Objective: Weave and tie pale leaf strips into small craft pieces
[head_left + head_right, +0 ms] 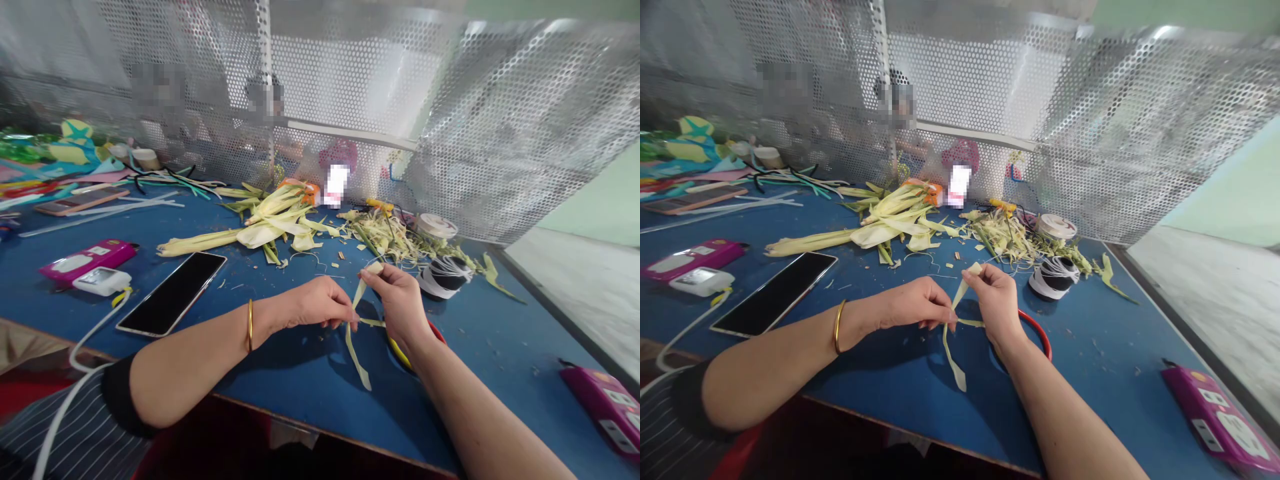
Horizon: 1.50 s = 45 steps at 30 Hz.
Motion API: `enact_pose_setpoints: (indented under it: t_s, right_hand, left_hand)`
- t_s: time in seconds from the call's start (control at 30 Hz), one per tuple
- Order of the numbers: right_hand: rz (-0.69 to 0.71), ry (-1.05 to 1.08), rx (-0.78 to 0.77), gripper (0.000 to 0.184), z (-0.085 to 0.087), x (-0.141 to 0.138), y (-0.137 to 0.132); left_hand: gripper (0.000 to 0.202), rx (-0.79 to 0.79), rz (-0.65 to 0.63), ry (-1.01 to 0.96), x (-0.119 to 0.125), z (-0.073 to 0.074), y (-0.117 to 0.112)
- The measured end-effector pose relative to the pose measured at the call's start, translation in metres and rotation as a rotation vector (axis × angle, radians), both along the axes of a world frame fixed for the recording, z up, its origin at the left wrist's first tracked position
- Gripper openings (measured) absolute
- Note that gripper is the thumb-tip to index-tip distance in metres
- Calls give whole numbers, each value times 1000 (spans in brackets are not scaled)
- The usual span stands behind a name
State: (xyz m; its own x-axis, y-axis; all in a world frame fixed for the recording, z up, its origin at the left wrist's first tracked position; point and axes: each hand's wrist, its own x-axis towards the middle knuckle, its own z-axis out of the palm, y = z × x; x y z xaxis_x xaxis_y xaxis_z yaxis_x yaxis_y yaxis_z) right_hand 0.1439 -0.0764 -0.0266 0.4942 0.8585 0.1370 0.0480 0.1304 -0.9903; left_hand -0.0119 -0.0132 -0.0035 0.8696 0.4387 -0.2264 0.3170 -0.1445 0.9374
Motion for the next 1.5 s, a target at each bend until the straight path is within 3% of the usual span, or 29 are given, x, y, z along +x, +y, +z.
enact_pose_setpoints:
  t_s: [0.1,0.2,0.33,0.43,0.5,0.53,0.67,0.77,0.9,1.07,1.13,1.33,1.5]
  right_hand:
    - [-63,-68,-2,24,0,8,2]
    - [-159,-252,16,33,4,20,3]
    - [-86,-538,-11,42,7,31,4]
    - [-224,-651,-25,39,5,31,3]
    - [-284,-573,-45,41,3,28,3]
    - [-240,-484,-75,43,3,27,3]
    - [175,-22,-198,48,5,16,3]
    - [299,140,-180,41,6,8,1]
    - [175,164,-103,34,3,5,0]
    - [41,-9,-54,43,2,15,4]
    - [78,-24,-71,47,3,19,5]
    - [424,82,-223,44,6,11,-1]
    - [386,54,-183,44,7,0,-4]
  left_hand:
    - [22,-35,24,-15,-1,1,1]
    - [27,-121,142,-54,-1,2,4]
    - [42,-206,278,-119,-1,3,8]
    - [48,-262,350,-170,0,3,10]
    - [46,-287,391,-191,1,2,11]
    - [44,-291,401,-194,2,1,11]
    - [35,-245,356,-165,3,-4,10]
    - [30,-197,286,-126,3,-7,6]
    - [23,-274,263,-98,5,-8,4]
    - [26,-505,348,-157,3,-4,8]
    - [25,-602,377,-217,1,-2,11]
    - [17,-739,411,-305,1,1,14]
    - [29,-720,359,-246,1,-3,15]
